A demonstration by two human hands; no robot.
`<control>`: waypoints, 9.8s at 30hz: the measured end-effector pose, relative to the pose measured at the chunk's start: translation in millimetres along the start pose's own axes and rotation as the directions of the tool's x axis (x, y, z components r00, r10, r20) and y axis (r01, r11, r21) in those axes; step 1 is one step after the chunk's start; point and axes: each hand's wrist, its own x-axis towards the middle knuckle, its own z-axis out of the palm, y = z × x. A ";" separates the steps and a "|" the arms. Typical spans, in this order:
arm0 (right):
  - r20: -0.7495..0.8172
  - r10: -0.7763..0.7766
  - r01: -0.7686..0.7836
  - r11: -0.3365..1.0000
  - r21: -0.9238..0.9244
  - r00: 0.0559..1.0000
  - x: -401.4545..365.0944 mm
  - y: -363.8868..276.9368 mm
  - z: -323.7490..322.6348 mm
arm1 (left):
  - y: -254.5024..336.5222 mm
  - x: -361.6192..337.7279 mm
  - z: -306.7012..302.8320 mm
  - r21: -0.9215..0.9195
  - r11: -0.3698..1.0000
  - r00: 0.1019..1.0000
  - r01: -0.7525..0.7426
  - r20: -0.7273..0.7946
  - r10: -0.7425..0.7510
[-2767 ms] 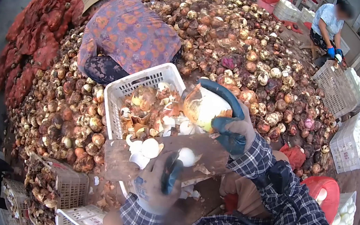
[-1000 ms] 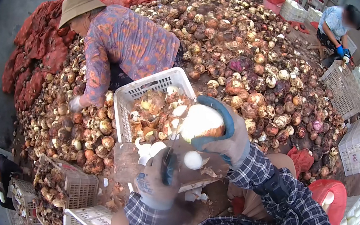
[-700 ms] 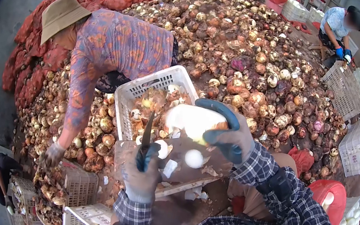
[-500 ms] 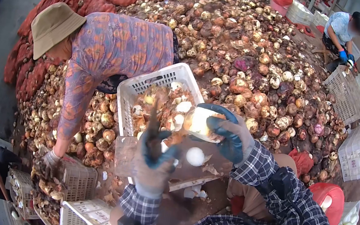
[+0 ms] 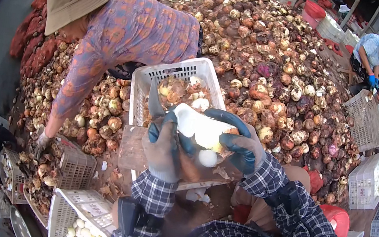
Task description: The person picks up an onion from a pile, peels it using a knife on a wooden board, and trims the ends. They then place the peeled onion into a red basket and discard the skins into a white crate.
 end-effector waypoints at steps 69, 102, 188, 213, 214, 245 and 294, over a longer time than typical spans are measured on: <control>-0.039 -0.192 0.160 0.898 -0.411 0.981 -6.0 -26.5 -23.3 | 13.6 -20.6 -31.0 0.802 0.574 0.909 -0.168 0.351 -0.225; -0.095 0.088 -0.090 0.996 -0.009 0.992 -8.5 -0.9 -10.3 | 0.7 -28.7 -9.3 0.515 0.847 0.977 -0.131 0.210 0.023; -0.087 -0.022 0.012 0.994 -0.110 0.996 -11.7 -8.3 -30.7 | 23.2 -33.7 -26.1 0.642 -0.302 0.658 -0.705 0.751 0.061; -0.051 0.158 -0.165 0.967 -0.194 0.986 -7.7 -9.7 -19.1 | 12.7 -30.3 -19.9 0.613 0.648 0.859 -0.452 0.494 0.132; -0.043 0.159 -0.164 0.946 -0.280 0.986 -8.7 -15.0 -13.9 | 19.5 -29.8 -14.9 0.674 0.524 0.831 -0.521 0.540 0.133; 0.106 0.092 -0.091 0.996 -0.009 0.990 -11.1 -13.5 5.9 | -24.8 -19.7 -15.6 0.178 0.981 0.992 0.072 0.092 -0.090; -0.275 0.011 0.098 0.920 0.380 0.961 -11.5 3.4 2.3 | -20.7 -40.9 -8.4 0.876 -0.186 0.867 -0.446 0.474 0.155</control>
